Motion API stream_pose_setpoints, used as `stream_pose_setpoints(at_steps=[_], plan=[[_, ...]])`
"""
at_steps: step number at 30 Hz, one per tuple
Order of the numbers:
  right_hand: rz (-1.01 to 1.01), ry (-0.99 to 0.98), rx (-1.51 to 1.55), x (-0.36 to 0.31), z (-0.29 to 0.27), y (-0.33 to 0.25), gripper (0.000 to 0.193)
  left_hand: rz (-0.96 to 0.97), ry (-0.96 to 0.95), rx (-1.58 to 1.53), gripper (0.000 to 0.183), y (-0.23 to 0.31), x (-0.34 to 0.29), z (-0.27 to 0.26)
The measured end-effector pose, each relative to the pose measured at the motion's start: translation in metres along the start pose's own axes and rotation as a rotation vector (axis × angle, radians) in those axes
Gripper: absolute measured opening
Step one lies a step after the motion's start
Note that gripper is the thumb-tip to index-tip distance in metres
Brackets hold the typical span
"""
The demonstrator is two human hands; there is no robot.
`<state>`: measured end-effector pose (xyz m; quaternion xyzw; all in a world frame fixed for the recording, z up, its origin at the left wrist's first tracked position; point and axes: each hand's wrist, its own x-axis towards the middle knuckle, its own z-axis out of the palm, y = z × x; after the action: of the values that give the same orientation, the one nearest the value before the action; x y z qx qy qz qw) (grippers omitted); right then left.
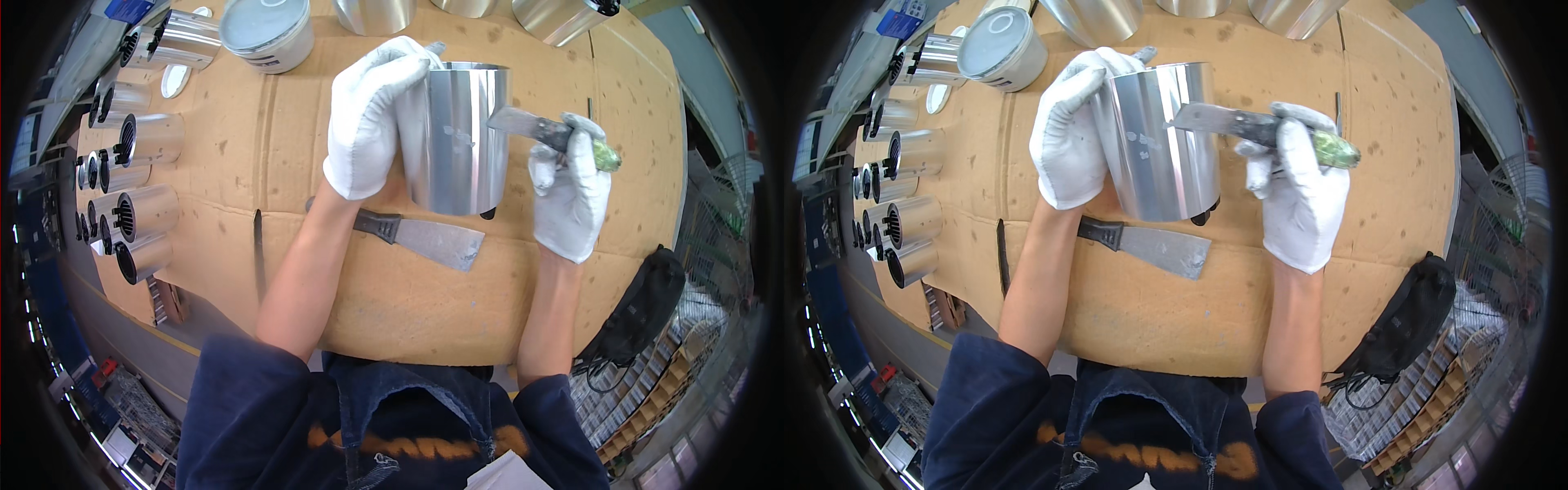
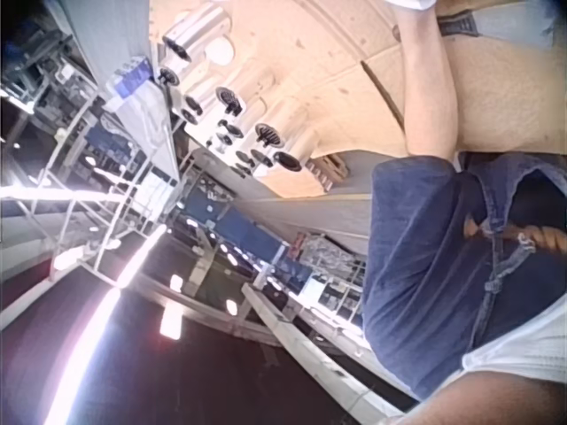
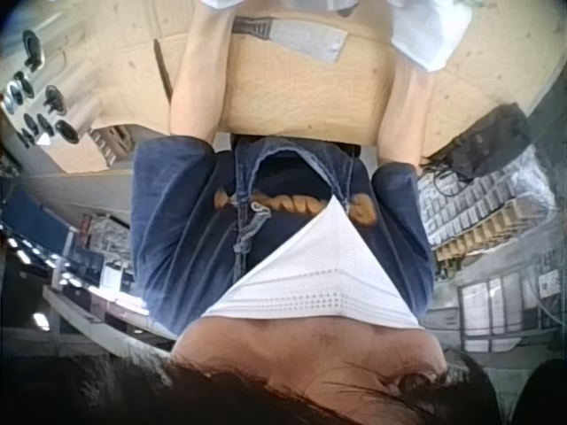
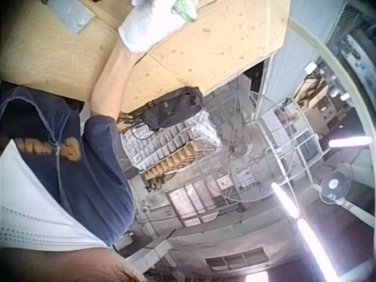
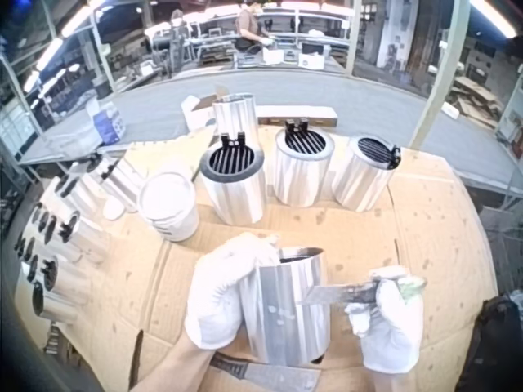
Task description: The person applies putty to the exterior of a metal cylinder using a putty knife.
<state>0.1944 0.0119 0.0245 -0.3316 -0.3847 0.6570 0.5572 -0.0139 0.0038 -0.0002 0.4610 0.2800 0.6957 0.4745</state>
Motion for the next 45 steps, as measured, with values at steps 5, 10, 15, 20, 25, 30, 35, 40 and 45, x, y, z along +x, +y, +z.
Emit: stream_pose_setpoints(at_steps=[5,10,15,20,25,30,35,40,45], plan=[[-0.097,0.007,0.104,0.004,-0.001,-0.005,0.022,0.013,-0.043,0.109,0.026,0.002,0.001,-0.001],[-0.035,0.041,0.076,0.004,0.01,0.001,0.024,0.003,-0.04,0.112,0.026,0.001,0.001,0.0],[-0.018,0.021,0.114,0.007,0.011,0.005,0.024,-0.004,-0.036,0.119,0.027,0.004,0.001,0.003],[-0.02,0.028,0.097,0.006,0.014,0.007,0.024,-0.002,-0.036,0.12,0.027,0.003,0.001,0.003],[-0.027,0.056,0.044,0.007,0.017,0.007,0.023,-0.014,-0.041,0.117,0.026,0.006,0.0,0.001],[-0.058,0.051,0.074,0.005,0.014,0.005,0.021,-0.063,0.0,0.091,0.026,0.006,-0.001,0.004],[-0.059,0.059,0.022,0.005,0.019,0.003,0.021,-0.018,-0.04,0.106,0.026,0.006,0.0,0.001],[-0.096,0.065,0.014,0.002,0.017,0.002,0.022,-0.007,-0.039,0.114,0.026,0.004,0.0,0.003],[-0.071,0.083,-0.011,0.003,0.021,0.003,0.022,-0.008,-0.054,0.112,0.025,0.005,0.0,0.0]])
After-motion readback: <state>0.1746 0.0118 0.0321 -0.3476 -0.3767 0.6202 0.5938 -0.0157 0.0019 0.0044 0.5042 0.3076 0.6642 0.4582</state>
